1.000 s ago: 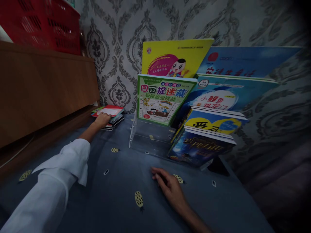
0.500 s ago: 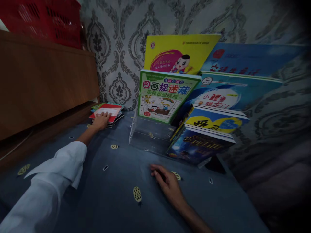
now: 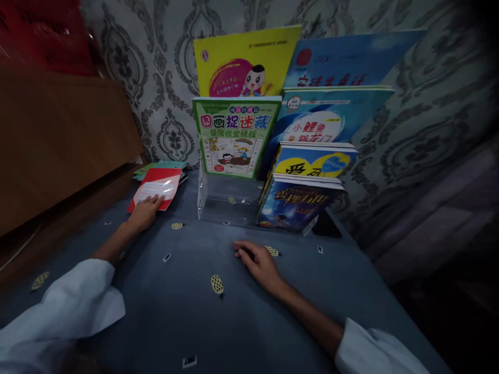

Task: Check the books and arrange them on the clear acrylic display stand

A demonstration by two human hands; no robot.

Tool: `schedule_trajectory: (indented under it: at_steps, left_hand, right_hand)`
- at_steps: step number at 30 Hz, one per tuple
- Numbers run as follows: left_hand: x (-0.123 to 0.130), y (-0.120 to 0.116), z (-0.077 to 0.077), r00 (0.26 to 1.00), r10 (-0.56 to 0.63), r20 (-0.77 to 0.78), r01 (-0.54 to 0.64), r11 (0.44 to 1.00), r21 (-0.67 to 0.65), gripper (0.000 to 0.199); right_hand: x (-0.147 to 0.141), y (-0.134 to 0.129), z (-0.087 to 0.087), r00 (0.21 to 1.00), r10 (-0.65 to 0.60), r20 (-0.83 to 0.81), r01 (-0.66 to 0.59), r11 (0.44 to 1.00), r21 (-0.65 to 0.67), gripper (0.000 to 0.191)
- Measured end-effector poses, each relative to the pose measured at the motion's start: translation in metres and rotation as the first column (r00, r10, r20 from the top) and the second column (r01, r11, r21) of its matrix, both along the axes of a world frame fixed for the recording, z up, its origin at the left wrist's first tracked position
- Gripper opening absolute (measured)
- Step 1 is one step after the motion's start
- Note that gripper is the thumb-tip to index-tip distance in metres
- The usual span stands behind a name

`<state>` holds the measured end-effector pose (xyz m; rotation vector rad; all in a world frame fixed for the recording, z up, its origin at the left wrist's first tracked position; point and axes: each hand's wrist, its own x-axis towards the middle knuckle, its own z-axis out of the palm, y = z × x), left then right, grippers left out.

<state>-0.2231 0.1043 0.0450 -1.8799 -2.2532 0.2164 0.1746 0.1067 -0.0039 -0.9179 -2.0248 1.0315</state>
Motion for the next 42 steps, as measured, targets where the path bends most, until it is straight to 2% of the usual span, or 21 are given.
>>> schedule_trajectory:
  at_steps: [4, 12, 16, 20, 23, 25, 27, 29, 31, 33, 35, 37, 39, 42]
  left_hand:
    - [0.014, -0.038, -0.006, 0.999, 0.013, 0.045, -0.009, 0.995, -0.102, 0.076]
    - [0.065, -0.118, 0.012, 0.996, 0.028, 0.081, -0.007, 0.97, -0.243, 0.074]
    - [0.086, -0.158, 0.009, 0.996, 0.031, 0.082, -0.005, 0.952, -0.307, 0.079]
    - [0.097, -0.193, -0.007, 0.993, -0.05, 0.103, 0.083, 0.938, -0.338, 0.087]
    - [0.104, -0.209, -0.016, 0.956, -0.23, 0.182, 0.276, 0.915, -0.294, 0.081]
    - [0.111, -0.209, -0.016, 0.886, -0.385, 0.259, 0.445, 0.862, -0.242, 0.069]
    - [0.117, -0.198, -0.012, 0.797, -0.501, 0.339, 0.583, 0.783, -0.214, 0.058]
    - [0.12, -0.176, -0.007, 0.71, -0.568, 0.417, 0.68, 0.707, -0.194, 0.048]
    - [0.119, -0.147, -0.002, 0.643, -0.594, 0.483, 0.731, 0.664, -0.156, 0.041]
    - [0.115, -0.117, 0.001, 0.613, -0.598, 0.517, 0.737, 0.669, -0.1, 0.042]
    - [0.111, -0.092, 0.001, 0.626, -0.585, 0.515, 0.713, 0.697, -0.075, 0.046]
    - [0.11, -0.076, -0.001, 0.656, -0.567, 0.497, 0.688, 0.72, -0.087, 0.051]
    - [0.111, -0.071, -0.005, 0.68, -0.57, 0.461, 0.678, 0.729, -0.099, 0.055]
    - [0.119, -0.081, -0.01, 0.721, -0.588, 0.367, 0.661, 0.743, -0.108, 0.061]
  right_hand:
    - [0.001, 0.0, 0.0, 1.0, 0.002, 0.001, -0.002, 1.0, 0.014, 0.033]
    - [0.0, 0.004, -0.006, 1.0, 0.023, -0.009, -0.023, 0.997, 0.079, 0.03]
    - [0.0, 0.004, -0.007, 1.0, 0.029, 0.007, -0.03, 0.992, 0.119, 0.031]
    - [0.0, -0.003, -0.003, 0.999, 0.034, 0.028, -0.039, 0.971, 0.237, 0.03]
    - [0.0, -0.015, 0.004, 0.998, 0.068, 0.005, -0.065, 0.926, 0.373, 0.03]
    - [0.001, -0.025, 0.011, 0.995, 0.097, -0.023, -0.075, 0.877, 0.474, 0.03]
    - [0.004, -0.036, 0.018, 0.992, 0.124, -0.021, -0.091, 0.825, 0.558, 0.029]
    - [0.007, -0.045, 0.024, 0.987, 0.158, 0.03, -0.144, 0.782, 0.607, 0.029]
    - [0.011, -0.051, 0.027, 0.978, 0.181, 0.101, -0.205, 0.761, 0.615, 0.031]
    - [0.014, -0.053, 0.024, 0.97, 0.166, 0.175, -0.238, 0.775, 0.585, 0.033]
    - [0.018, -0.052, 0.019, 0.957, 0.113, 0.268, -0.245, 0.81, 0.532, 0.036]
    - [0.021, -0.049, 0.013, 0.925, 0.064, 0.375, -0.251, 0.844, 0.474, 0.039]
    - [0.024, -0.043, 0.009, 0.886, 0.059, 0.459, -0.276, 0.863, 0.422, 0.043]
    - [0.031, -0.029, 0.008, 0.849, 0.116, 0.516, -0.336, 0.871, 0.357, 0.048]
